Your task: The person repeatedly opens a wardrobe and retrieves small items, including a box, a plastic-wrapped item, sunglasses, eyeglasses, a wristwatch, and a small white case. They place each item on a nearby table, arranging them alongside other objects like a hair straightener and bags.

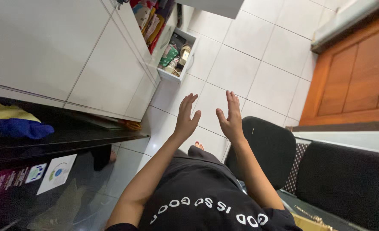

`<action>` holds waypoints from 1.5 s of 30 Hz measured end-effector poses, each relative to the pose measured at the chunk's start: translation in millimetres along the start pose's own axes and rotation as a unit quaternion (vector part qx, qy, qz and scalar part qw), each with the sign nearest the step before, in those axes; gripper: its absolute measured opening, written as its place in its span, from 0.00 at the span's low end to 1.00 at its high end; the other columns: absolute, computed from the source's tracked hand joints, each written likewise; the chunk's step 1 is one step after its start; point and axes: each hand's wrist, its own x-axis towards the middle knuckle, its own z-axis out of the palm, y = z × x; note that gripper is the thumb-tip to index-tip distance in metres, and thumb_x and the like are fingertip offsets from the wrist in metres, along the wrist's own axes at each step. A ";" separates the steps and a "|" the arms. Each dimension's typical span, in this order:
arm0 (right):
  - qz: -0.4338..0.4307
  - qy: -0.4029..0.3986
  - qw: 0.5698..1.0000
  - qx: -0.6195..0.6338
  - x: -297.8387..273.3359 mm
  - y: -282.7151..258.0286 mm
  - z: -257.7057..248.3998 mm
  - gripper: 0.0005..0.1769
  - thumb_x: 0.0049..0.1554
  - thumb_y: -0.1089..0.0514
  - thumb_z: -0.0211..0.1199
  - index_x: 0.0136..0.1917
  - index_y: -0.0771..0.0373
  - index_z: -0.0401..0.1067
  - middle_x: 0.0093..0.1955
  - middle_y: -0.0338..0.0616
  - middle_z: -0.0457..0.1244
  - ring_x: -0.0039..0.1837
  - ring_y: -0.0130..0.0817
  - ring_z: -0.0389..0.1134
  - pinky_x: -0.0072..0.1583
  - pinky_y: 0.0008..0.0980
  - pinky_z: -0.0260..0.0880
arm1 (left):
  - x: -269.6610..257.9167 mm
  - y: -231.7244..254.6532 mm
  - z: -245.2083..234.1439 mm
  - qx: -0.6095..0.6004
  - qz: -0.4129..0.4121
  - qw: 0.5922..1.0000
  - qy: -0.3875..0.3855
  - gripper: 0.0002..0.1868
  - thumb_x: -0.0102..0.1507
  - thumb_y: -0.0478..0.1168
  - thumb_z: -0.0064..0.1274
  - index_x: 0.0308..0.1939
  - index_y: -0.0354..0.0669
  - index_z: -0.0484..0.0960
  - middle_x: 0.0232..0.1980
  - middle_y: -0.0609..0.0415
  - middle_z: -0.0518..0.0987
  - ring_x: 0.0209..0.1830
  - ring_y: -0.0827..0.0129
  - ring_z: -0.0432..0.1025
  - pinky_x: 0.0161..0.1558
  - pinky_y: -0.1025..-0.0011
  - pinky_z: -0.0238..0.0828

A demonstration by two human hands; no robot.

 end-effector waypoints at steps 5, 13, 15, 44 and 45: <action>-0.018 -0.022 0.999 0.019 39.9 18.0 9.0 0.37 0.64 0.57 0.58 0.82 0.63 0.50 0.83 0.65 0.45 0.85 0.59 0.40 0.79 0.53 0.46 | 18.5 -17.5 3.2 0.021 -0.019 0.999 0.034 0.32 0.66 0.39 0.51 0.75 0.47 0.63 0.80 0.44 0.57 0.82 0.49 0.48 0.77 0.53 0.48; -0.008 -0.038 0.997 0.064 101.9 41.3 31.0 0.35 0.64 0.59 0.57 0.81 0.63 0.51 0.83 0.64 0.46 0.84 0.56 0.45 0.79 0.49 0.52 | 76.3 -38.4 -6.0 -0.047 -0.117 0.991 0.039 0.31 0.66 0.39 0.49 0.74 0.50 0.63 0.80 0.45 0.56 0.79 0.53 0.53 0.69 0.58 0.62; -0.002 -0.033 0.996 0.084 121.6 46.5 38.6 0.35 0.63 0.60 0.58 0.81 0.63 0.52 0.83 0.64 0.46 0.84 0.56 0.45 0.78 0.48 0.53 | 96.4 -49.4 -7.7 -0.065 -0.144 0.987 0.035 0.31 0.65 0.39 0.48 0.73 0.51 0.62 0.80 0.47 0.55 0.79 0.54 0.54 0.65 0.59 0.67; 0.029 -0.087 0.995 0.047 370.4 131.6 154.9 0.36 0.61 0.63 0.62 0.80 0.62 0.56 0.81 0.60 0.52 0.80 0.55 0.55 0.75 0.46 0.60 | 286.9 -221.0 -41.7 0.008 -0.160 0.986 0.046 0.32 0.68 0.42 0.48 0.76 0.39 0.61 0.78 0.40 0.62 0.80 0.49 0.55 0.77 0.56 0.50; 0.036 -0.091 0.994 0.054 376.0 137.3 160.2 0.36 0.61 0.63 0.62 0.80 0.62 0.56 0.81 0.60 0.52 0.80 0.54 0.55 0.75 0.46 0.60 | 289.9 -226.3 -40.1 0.010 -0.162 0.985 0.052 0.32 0.68 0.42 0.48 0.76 0.39 0.61 0.78 0.40 0.62 0.80 0.49 0.55 0.77 0.55 0.49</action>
